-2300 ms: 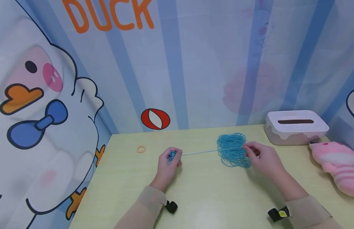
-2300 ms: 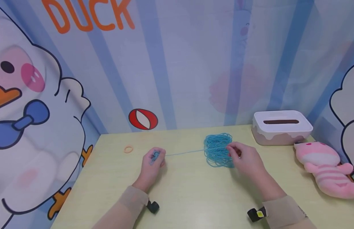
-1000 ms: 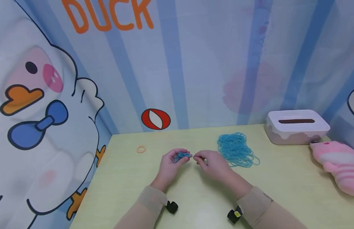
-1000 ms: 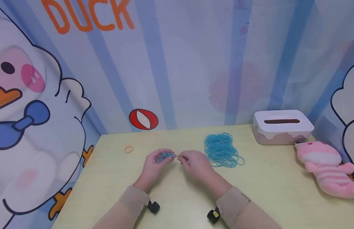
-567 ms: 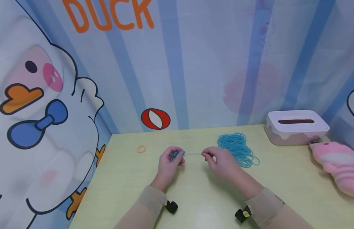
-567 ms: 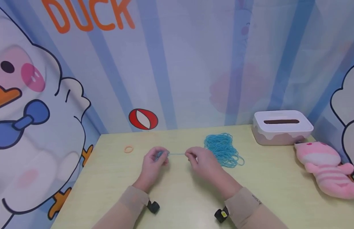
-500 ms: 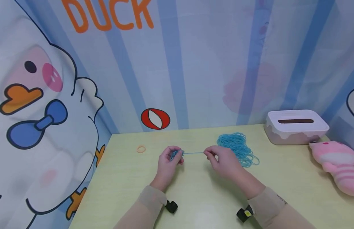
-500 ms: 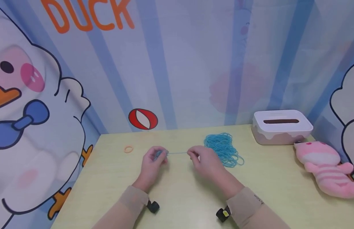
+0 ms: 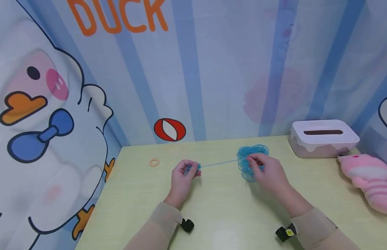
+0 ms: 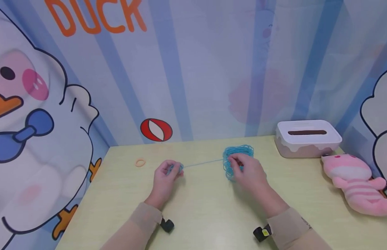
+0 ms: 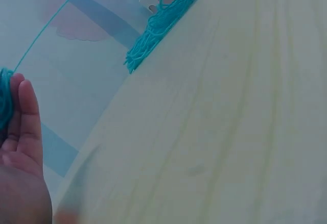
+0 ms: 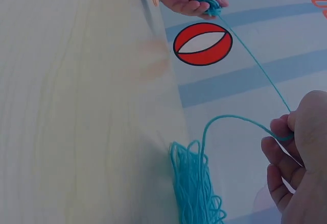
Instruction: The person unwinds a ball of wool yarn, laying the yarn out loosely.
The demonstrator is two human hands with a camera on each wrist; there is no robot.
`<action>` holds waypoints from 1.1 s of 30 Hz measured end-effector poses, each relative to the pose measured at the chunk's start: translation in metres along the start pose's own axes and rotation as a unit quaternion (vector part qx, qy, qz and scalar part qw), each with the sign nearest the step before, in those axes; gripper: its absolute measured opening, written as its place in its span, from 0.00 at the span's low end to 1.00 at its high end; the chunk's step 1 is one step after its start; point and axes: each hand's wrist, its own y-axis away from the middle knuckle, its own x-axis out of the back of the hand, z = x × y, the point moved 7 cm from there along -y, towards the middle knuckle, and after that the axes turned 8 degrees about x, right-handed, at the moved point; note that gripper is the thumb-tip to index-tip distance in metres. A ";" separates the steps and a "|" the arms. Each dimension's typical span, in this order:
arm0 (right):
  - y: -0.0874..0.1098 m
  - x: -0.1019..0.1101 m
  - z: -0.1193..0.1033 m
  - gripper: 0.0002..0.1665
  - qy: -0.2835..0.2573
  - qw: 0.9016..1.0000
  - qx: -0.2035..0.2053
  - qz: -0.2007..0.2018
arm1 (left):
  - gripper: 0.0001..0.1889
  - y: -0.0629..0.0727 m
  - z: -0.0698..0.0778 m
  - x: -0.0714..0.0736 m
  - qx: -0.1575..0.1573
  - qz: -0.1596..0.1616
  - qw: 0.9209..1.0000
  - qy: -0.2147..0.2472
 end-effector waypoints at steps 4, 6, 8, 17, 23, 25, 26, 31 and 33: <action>0.007 0.011 0.019 0.11 -0.007 0.999 -0.044 -0.015 | 0.09 -0.001 -0.001 -0.001 -0.004 -0.007 1.000 0.011; 0.012 0.016 0.029 0.13 -0.010 0.997 -0.072 -0.026 | 0.09 -0.001 0.000 -0.002 -0.007 -0.012 1.000 0.015; 0.017 0.021 0.038 0.15 -0.010 0.995 -0.098 -0.034 | 0.08 -0.001 0.001 -0.003 -0.011 -0.016 1.000 0.014; 0.027 0.030 0.053 0.19 0.022 0.990 -0.123 -0.063 | 0.11 0.001 0.004 -0.008 -0.021 -0.026 0.999 -0.008; 0.026 0.017 0.051 0.16 0.070 0.983 -0.120 -0.119 | 0.22 0.001 0.004 -0.012 -0.014 -0.035 0.997 -0.067; 0.024 0.010 0.044 0.16 0.083 0.983 -0.109 -0.123 | 0.20 0.003 0.005 -0.013 -0.013 -0.042 0.995 -0.085; 0.022 0.007 0.039 0.15 0.083 0.985 -0.099 -0.118 | 0.19 0.003 0.005 -0.014 -0.012 -0.048 0.995 -0.086; 0.009 -0.023 -0.004 0.17 0.036 0.994 -0.010 -0.104 | 0.15 0.005 0.003 -0.018 -0.004 -0.090 0.994 -0.066; 0.006 -0.041 -0.022 0.21 0.005 0.992 0.010 -0.129 | 0.14 0.005 0.001 -0.018 0.001 -0.103 0.993 -0.060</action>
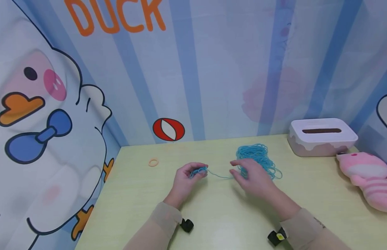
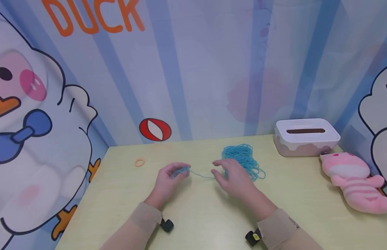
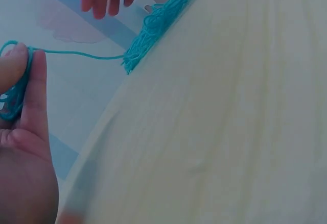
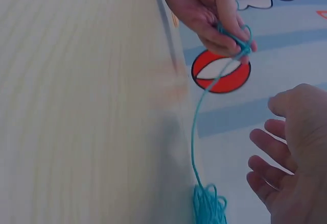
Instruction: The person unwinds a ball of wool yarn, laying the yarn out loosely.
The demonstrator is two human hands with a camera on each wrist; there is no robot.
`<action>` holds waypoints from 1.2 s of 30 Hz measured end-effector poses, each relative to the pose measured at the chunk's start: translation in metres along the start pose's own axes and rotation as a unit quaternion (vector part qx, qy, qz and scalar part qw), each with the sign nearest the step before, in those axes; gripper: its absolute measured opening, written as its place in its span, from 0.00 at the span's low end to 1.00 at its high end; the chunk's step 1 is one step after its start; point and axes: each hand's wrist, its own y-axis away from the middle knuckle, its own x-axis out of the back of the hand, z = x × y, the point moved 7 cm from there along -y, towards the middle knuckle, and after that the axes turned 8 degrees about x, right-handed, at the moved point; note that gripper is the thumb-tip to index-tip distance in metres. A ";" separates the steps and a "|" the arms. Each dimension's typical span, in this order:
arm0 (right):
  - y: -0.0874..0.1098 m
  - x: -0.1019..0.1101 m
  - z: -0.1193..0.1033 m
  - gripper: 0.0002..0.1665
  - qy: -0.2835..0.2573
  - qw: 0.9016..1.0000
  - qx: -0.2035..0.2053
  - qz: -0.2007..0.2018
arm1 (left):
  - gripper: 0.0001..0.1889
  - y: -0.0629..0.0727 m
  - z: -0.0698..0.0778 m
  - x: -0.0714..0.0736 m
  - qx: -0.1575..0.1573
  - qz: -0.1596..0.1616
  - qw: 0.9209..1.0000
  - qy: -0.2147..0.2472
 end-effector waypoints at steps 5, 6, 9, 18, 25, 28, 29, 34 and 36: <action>-0.015 -0.040 -0.025 0.33 -0.066 0.995 -0.013 -0.075 | 0.15 0.000 -0.002 0.000 -0.002 -0.016 1.000 0.008; -0.017 -0.045 -0.027 0.33 -0.073 0.994 -0.018 -0.081 | 0.15 0.000 -0.001 -0.001 -0.006 -0.018 1.000 0.011; -0.023 -0.052 -0.030 0.23 -0.090 0.992 -0.034 -0.080 | 0.14 0.000 0.000 -0.002 -0.015 -0.024 0.999 0.016; -0.025 -0.038 -0.029 0.12 -0.111 0.991 -0.059 -0.038 | 0.12 -0.003 -0.001 -0.002 -0.004 -0.010 0.999 0.034; -0.026 -0.028 -0.031 0.11 -0.104 0.994 -0.030 -0.027 | 0.10 0.000 0.000 0.002 0.004 0.022 1.000 -0.012; -0.026 -0.025 -0.032 0.11 -0.101 0.994 -0.023 -0.023 | 0.11 0.000 -0.002 0.004 0.013 0.034 0.999 -0.026; -0.025 -0.024 -0.032 0.11 -0.101 0.994 -0.021 -0.021 | 0.11 0.000 -0.002 0.005 0.015 0.038 0.999 -0.027; -0.024 -0.014 -0.028 0.10 -0.095 0.995 -0.017 0.003 | 0.10 0.000 -0.002 0.005 0.016 0.043 0.999 -0.021; -0.024 -0.009 -0.026 0.10 -0.090 0.996 -0.014 0.014 | 0.10 0.000 -0.002 0.004 0.017 0.040 0.999 -0.020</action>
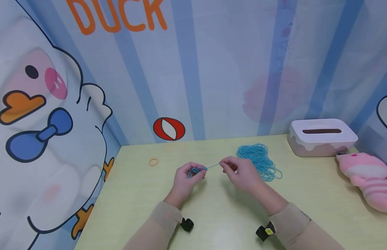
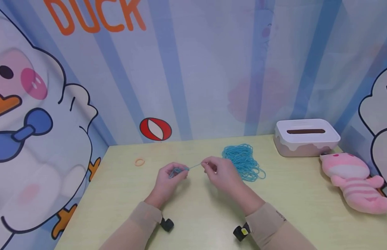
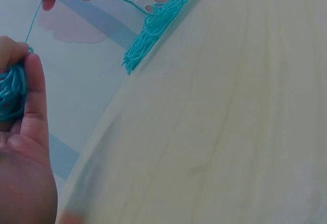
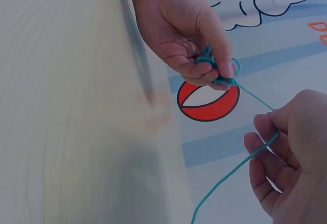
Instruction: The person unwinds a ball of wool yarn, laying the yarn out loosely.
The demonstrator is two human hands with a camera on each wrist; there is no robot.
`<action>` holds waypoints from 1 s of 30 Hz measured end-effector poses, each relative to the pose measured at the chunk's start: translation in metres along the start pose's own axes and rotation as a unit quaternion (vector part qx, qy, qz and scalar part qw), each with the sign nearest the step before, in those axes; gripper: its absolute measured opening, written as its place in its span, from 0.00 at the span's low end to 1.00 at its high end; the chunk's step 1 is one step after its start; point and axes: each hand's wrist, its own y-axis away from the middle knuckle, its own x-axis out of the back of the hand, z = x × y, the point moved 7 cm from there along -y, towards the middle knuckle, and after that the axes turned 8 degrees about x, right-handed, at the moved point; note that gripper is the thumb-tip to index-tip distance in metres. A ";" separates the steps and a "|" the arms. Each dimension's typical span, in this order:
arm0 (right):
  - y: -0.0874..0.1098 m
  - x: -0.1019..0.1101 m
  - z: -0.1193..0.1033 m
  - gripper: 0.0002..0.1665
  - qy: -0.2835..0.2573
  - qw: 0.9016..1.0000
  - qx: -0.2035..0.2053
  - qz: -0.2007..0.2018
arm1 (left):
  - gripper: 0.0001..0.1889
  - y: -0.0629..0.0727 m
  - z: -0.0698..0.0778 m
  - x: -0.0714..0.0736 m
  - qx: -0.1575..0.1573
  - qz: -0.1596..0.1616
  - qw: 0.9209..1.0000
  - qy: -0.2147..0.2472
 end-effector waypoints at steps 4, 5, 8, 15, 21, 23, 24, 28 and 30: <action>0.002 0.015 0.005 0.10 0.011 1.000 0.006 0.023 | 0.10 0.001 0.001 -0.001 -0.001 -0.004 1.000 -0.004; 0.003 0.019 0.007 0.10 0.013 1.000 0.006 0.027 | 0.10 0.001 0.002 -0.001 -0.003 -0.005 1.000 -0.002; 0.007 0.033 0.014 0.11 0.018 0.999 0.004 0.042 | 0.08 0.001 0.003 0.000 -0.005 -0.004 1.000 0.005; 0.019 0.067 0.032 0.11 0.034 0.997 -0.005 0.076 | 0.08 0.000 0.002 0.002 -0.012 0.007 1.000 0.012; 0.032 0.091 0.053 0.14 0.055 0.994 -0.043 0.081 | 0.04 -0.001 0.001 0.008 -0.032 0.039 0.998 0.030; 0.036 0.097 0.061 0.15 0.067 0.993 -0.053 0.077 | 0.04 -0.001 0.002 0.011 -0.039 0.053 0.997 0.035; 0.038 0.100 0.065 0.16 0.070 0.993 -0.059 0.070 | 0.04 -0.001 0.002 0.012 -0.042 0.059 0.997 0.036; 0.045 0.104 0.079 0.16 0.091 0.992 -0.087 0.029 | 0.05 0.000 0.003 0.017 -0.057 0.082 0.994 0.047; 0.048 0.104 0.085 0.16 0.102 0.989 -0.102 0.004 | 0.06 0.000 0.003 0.019 -0.064 0.090 0.992 0.054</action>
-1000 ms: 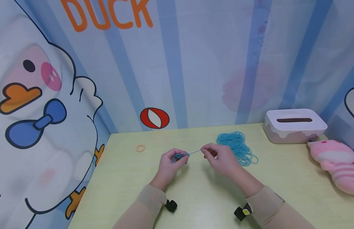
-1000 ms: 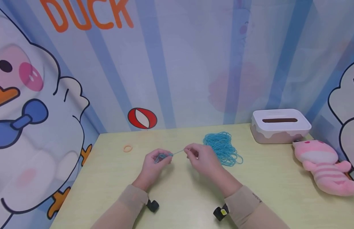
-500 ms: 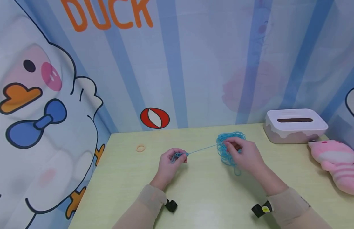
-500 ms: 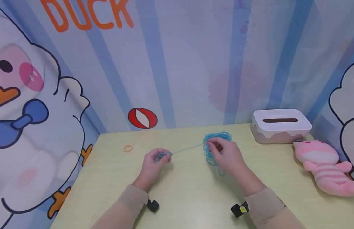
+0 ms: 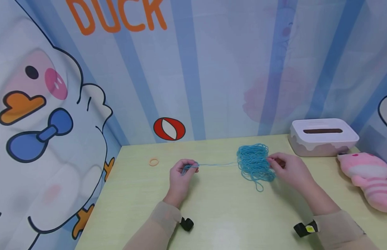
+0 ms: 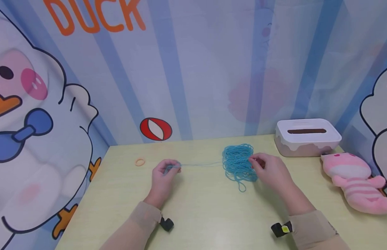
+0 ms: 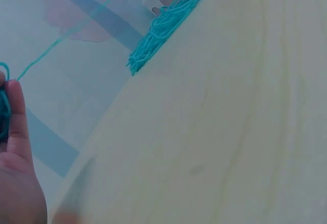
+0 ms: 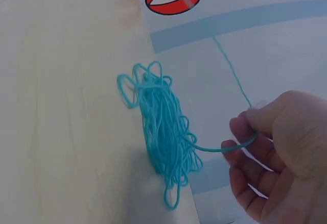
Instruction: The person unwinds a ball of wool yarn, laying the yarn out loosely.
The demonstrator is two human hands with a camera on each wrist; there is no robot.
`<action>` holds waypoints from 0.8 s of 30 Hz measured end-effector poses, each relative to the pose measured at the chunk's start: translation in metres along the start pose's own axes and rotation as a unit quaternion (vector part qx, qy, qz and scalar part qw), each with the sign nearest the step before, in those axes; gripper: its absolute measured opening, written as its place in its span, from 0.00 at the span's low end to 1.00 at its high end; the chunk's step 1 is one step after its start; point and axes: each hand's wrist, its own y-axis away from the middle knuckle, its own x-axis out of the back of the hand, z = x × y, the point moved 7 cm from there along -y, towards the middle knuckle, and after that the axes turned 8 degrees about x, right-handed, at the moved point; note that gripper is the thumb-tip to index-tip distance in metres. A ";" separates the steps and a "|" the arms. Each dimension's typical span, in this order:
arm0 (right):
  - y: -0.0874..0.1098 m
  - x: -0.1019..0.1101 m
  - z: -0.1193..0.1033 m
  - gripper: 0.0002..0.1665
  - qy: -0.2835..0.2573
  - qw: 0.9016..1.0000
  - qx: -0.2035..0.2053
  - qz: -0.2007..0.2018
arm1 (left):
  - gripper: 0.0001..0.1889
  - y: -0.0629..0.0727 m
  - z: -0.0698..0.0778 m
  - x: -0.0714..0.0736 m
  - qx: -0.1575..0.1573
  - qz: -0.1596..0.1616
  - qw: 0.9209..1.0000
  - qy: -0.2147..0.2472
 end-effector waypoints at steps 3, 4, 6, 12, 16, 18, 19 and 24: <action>0.001 -0.005 0.010 0.15 0.037 0.999 -0.006 -0.026 | 0.08 0.000 0.000 0.000 0.000 0.000 1.000 0.007; 0.001 -0.007 0.014 0.15 0.048 0.998 -0.011 -0.035 | 0.09 0.000 -0.001 0.000 0.004 -0.002 1.000 0.008; 0.002 -0.012 0.021 0.14 0.067 0.996 -0.022 -0.052 | 0.09 0.000 -0.002 -0.001 0.012 -0.006 1.000 0.007; 0.003 -0.024 0.022 0.13 0.083 0.994 -0.041 -0.060 | 0.10 0.000 -0.006 -0.003 0.034 -0.019 0.999 -0.011; -0.001 -0.026 -0.008 0.10 0.068 0.997 0.016 0.043 | 0.10 0.000 -0.006 -0.005 0.036 -0.029 0.999 -0.026; -0.003 -0.029 -0.032 0.11 0.045 0.991 0.069 0.105 | 0.10 0.001 -0.005 -0.006 0.032 -0.032 0.999 -0.030; -0.004 -0.033 -0.044 0.11 0.035 0.987 0.097 0.125 | 0.10 0.000 -0.005 -0.006 0.030 -0.034 0.999 -0.031; -0.014 -0.069 -0.094 0.13 0.024 0.981 0.167 0.093 | 0.11 0.001 -0.003 -0.010 0.021 -0.047 0.999 -0.018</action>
